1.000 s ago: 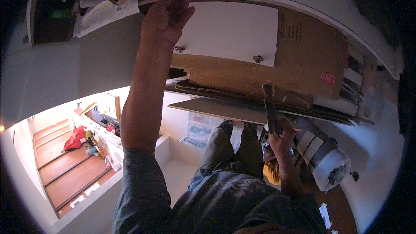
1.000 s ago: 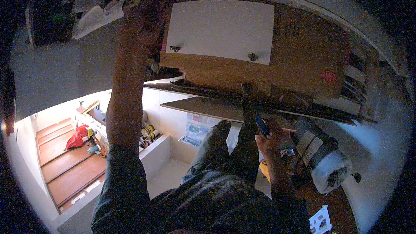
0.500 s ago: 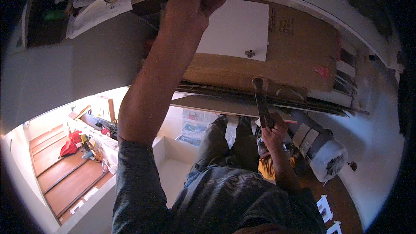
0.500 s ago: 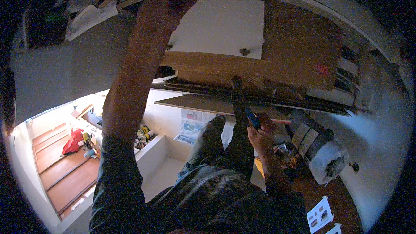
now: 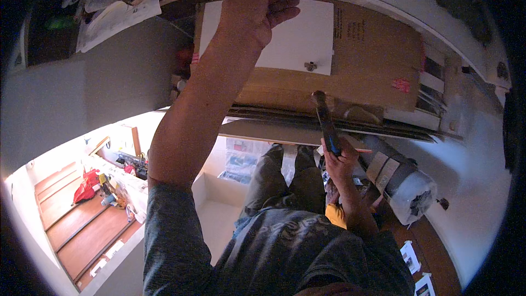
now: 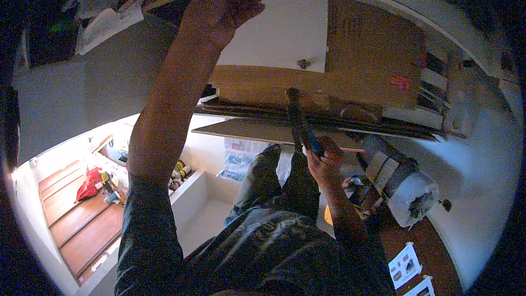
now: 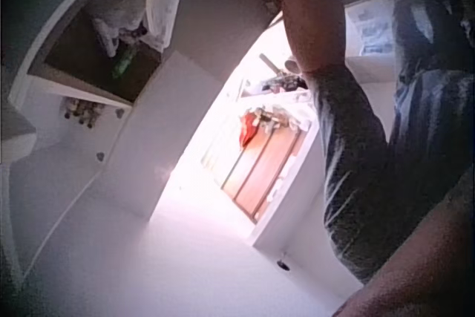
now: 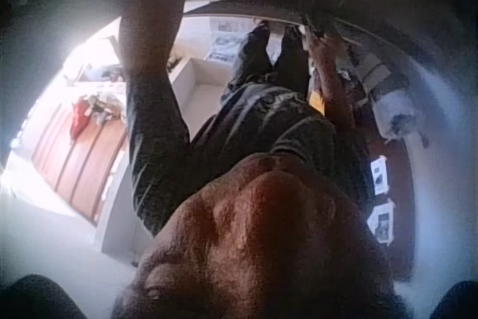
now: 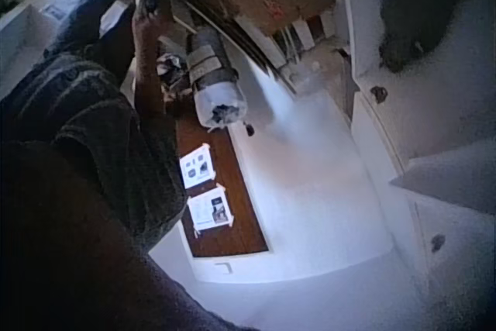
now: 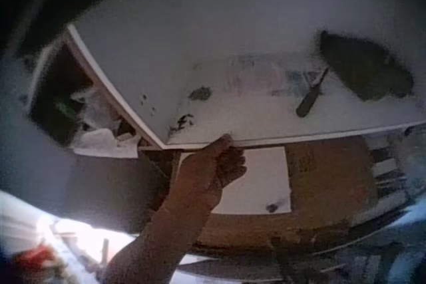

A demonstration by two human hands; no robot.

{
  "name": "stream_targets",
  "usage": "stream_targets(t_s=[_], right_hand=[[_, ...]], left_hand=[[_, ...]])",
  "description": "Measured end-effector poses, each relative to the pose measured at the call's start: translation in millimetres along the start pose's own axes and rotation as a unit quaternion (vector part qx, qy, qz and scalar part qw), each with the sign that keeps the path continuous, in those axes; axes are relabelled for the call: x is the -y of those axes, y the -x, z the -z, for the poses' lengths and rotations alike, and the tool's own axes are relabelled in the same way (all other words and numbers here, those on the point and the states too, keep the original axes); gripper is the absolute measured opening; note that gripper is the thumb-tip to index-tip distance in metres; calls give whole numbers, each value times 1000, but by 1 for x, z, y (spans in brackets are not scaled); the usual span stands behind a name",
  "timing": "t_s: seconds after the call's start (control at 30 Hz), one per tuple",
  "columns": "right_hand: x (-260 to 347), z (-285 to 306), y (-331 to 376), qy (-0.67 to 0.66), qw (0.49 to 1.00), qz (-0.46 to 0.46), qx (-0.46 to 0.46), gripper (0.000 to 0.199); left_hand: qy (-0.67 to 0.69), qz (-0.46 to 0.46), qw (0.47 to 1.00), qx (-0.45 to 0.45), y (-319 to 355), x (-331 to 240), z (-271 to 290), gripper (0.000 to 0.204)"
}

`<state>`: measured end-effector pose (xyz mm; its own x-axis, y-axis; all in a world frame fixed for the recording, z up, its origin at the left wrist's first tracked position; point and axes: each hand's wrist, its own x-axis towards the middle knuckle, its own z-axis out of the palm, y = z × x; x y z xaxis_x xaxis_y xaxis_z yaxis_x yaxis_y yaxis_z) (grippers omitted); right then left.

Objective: The person installs a white wooden trim piece into a wall-mounted cabinet frame using a hammer and nails. They position the trim, secure it with several hammer strikes, and then place a white panel into the cabinet opening.

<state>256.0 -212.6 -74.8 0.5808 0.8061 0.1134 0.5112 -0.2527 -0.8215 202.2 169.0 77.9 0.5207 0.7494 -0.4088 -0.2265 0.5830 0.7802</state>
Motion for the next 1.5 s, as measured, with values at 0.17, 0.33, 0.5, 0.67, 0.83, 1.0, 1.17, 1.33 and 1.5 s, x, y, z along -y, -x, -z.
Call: stream_targets(t_s=[0.17,0.33,0.5,0.67,0.83,1.0,1.17,1.33,1.5], right_hand=[[-4,4,-3,28,999,21,-16,17],[7,5,-15,20,999,-21,15,16],[13,-4,-23,-32,997,-63,8,17],[1,-7,-16,-20,997,-74,17,17],[-4,-7,-21,25,996,-75,28,19],[27,-15,-50,-36,993,-110,6,20],[39,-25,-70,-88,989,-120,-5,17],[36,-31,-105,-63,995,-80,15,18],[19,-50,-130,-140,983,-120,8,25]], left_hand=[[-40,-41,996,-70,2,6,-17,22],[-34,-76,996,-44,1,14,-7,22],[-35,-147,986,65,-2,35,24,29],[-53,-270,960,50,-25,49,27,27],[-26,-311,950,-9,-25,61,17,33],[-146,-239,960,25,-4,48,16,38],[-302,-126,941,87,76,116,44,39],[-210,115,945,220,104,151,55,42],[-269,-3,948,167,84,188,71,35]])
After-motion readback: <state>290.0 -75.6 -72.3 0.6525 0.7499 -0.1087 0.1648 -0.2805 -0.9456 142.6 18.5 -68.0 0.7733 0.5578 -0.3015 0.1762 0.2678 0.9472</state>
